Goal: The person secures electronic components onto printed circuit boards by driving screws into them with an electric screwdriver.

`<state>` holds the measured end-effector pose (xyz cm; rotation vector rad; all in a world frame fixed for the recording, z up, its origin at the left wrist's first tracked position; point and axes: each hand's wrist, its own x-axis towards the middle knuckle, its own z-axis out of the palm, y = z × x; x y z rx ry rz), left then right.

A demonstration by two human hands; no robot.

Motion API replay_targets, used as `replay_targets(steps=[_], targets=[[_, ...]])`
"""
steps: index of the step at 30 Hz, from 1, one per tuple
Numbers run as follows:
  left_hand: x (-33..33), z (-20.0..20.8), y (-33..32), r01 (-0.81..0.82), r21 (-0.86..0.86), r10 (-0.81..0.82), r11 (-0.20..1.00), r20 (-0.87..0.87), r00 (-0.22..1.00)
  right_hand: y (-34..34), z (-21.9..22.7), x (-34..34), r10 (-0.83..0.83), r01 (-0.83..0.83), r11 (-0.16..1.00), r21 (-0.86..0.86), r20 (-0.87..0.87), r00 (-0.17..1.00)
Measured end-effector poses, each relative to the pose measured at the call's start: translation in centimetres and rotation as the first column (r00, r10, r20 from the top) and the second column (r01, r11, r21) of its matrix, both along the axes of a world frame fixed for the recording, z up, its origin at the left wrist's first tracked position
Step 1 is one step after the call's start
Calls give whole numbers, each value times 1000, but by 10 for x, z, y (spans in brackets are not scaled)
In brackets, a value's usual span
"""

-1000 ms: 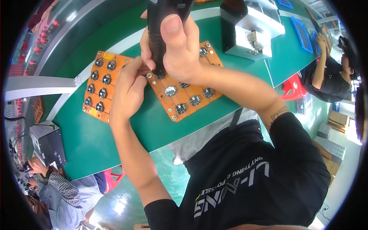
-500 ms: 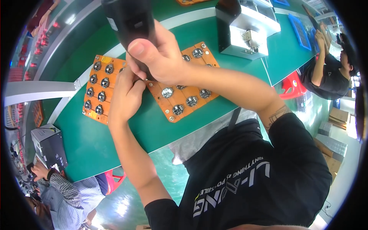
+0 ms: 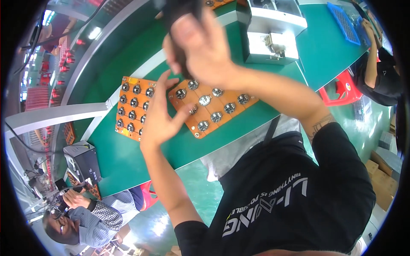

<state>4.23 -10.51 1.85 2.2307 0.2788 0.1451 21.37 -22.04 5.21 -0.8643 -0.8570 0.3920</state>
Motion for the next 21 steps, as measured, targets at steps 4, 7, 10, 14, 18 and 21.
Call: replay_targets(steps=[4,7,10,14,18,21], targets=[[17,22,-41,-3,243,17,970,-56,998,-40,7,27,-291,306,949,80,-156,944],[29,28,-58,82,373,-40,924,-120,992,-61,-24,48,-191,191,978,88,-10,982],[45,29,-72,164,432,-67,887,-231,971,-74,-34,48,-185,185,983,9,-23,983],[51,26,-79,169,454,-65,875,-235,970,-84,-44,48,-178,185,981,55,-110,978],[54,29,-81,147,489,-29,860,-242,970,-86,-35,51,-197,216,974,68,-215,957],[69,42,-67,92,593,1,800,-156,988,-86,-37,53,-239,283,952,117,-296,925]])
